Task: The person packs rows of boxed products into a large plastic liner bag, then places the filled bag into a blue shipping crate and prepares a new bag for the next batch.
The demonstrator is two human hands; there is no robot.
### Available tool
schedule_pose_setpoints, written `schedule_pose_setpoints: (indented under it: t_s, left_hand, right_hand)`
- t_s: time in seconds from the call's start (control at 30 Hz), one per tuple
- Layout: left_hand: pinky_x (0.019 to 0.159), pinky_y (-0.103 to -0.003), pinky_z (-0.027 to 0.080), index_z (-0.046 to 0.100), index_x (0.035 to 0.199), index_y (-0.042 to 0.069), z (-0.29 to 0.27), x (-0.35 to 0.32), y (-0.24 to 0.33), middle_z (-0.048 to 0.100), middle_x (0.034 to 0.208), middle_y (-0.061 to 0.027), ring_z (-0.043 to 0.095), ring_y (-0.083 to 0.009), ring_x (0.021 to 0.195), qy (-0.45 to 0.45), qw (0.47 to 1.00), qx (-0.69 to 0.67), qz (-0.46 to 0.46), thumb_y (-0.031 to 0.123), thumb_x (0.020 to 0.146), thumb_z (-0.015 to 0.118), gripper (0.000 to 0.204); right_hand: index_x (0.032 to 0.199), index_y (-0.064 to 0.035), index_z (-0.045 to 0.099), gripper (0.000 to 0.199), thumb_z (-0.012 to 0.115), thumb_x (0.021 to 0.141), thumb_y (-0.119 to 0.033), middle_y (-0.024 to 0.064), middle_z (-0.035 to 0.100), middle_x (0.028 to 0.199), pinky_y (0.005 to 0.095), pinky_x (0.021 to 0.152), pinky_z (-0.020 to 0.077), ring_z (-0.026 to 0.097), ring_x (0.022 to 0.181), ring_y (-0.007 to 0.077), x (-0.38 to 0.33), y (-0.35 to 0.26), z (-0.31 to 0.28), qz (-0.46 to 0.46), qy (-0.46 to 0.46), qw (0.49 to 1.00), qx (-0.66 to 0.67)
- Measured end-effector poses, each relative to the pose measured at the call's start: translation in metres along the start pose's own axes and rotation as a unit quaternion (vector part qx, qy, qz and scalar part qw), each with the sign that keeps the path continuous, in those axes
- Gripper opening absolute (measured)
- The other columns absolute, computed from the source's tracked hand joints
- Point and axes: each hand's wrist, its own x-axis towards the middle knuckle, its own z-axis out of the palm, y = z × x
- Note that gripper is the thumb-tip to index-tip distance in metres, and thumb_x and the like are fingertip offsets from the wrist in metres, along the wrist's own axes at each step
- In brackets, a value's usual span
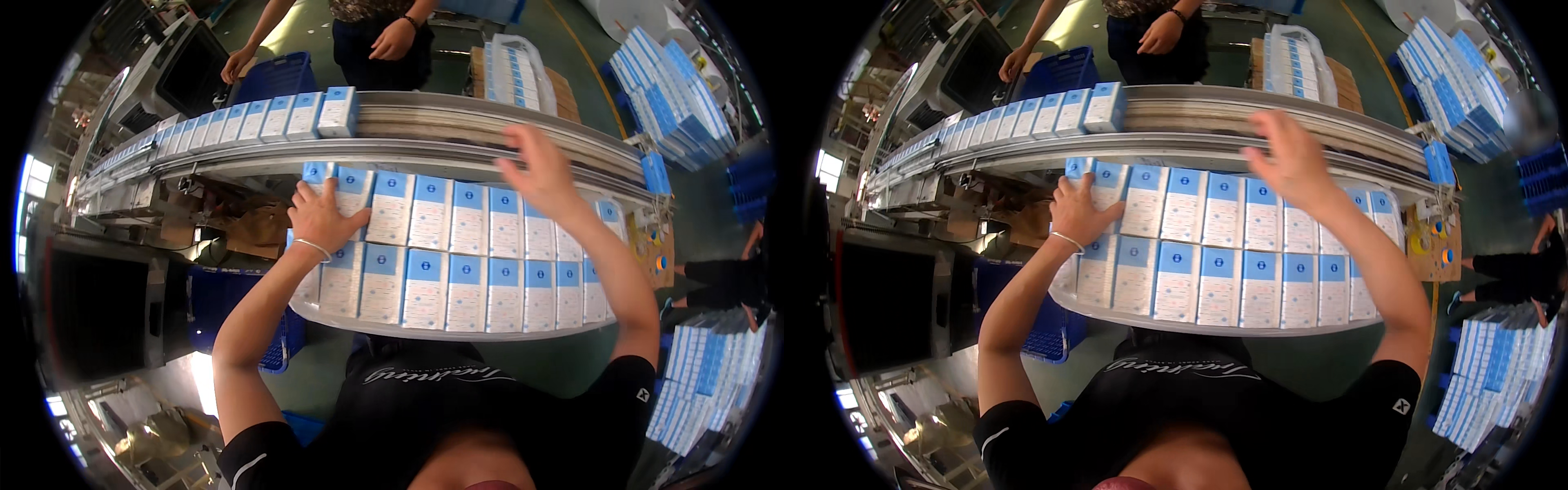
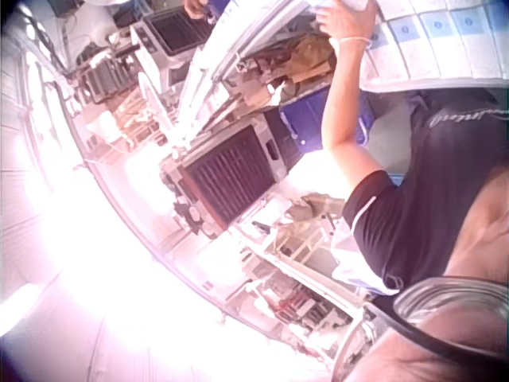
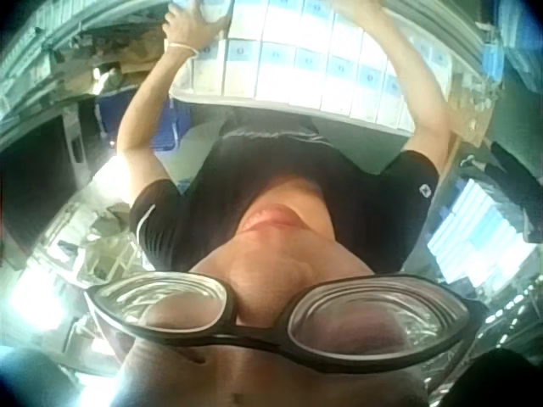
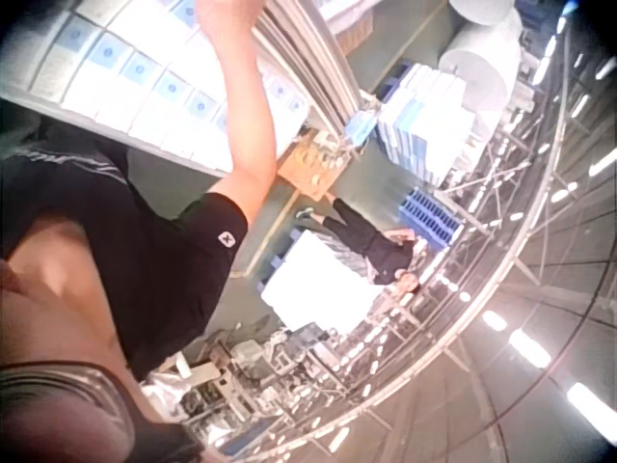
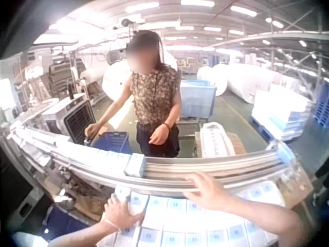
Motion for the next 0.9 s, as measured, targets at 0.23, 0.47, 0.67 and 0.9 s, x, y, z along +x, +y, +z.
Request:
schedule_pose_setpoints:
  t_s: [0.23, 0.47, 0.67, 0.9]
  left_hand:
    - [0.088, -0.047, 0.045, 0.048, 0.131, 0.009, -0.010, 0.002, -0.041, 0.054, 0.107, -0.0284, 0.056, -0.0369, 0.103, 0.020, 0.959, -0.246, 0.136, 0.042, 0.087, 0.061, 0.057]
    - [0.063, -0.027, 0.057, 0.067, 0.101, -0.004, 0.051, 0.069, -0.142, 0.069, 0.088, -0.0101, 0.067, -0.0158, 0.074, -0.346, 0.789, -0.508, -0.006, 0.006, 0.081, 0.063, 0.022]
    - [0.053, -0.029, 0.054, 0.066, 0.094, 0.006, 0.090, 0.107, -0.131, 0.066, 0.079, -0.0048, 0.065, -0.0140, 0.066, -0.577, 0.789, -0.201, 0.068, 0.027, 0.088, 0.059, 0.023]
    - [0.049, -0.030, 0.052, 0.063, 0.104, 0.004, 0.076, 0.094, -0.129, 0.064, 0.070, -0.0055, 0.063, -0.0148, 0.058, -0.532, 0.811, -0.183, 0.161, 0.015, 0.080, 0.063, 0.026]
  right_hand:
    - [0.133, -0.0068, 0.050, 0.066, 0.063, 0.085, -0.050, 0.0213, 0.059, 0.122, 0.0382, 0.092, 0.0466, 0.059, 0.109, 0.0312, 0.111, -0.087, 0.201, 0.014, -0.193, 0.969, 0.154]
    - [0.124, -0.0094, 0.060, 0.062, 0.061, 0.083, -0.057, 0.0205, 0.068, 0.099, 0.0388, 0.080, 0.0512, 0.067, 0.091, 0.0338, 0.098, -0.100, 0.211, -0.014, -0.257, 0.952, 0.164]
    - [0.119, -0.0067, 0.061, 0.052, 0.064, 0.084, -0.045, 0.0209, 0.069, 0.090, 0.0403, 0.077, 0.0519, 0.067, 0.085, 0.0357, 0.100, -0.099, 0.205, -0.022, -0.220, 0.959, 0.180]
    - [0.115, -0.0076, 0.061, 0.053, 0.059, 0.085, -0.051, 0.0208, 0.068, 0.094, 0.0423, 0.077, 0.0515, 0.066, 0.088, 0.0349, 0.093, -0.116, 0.196, -0.025, -0.241, 0.956, 0.168]
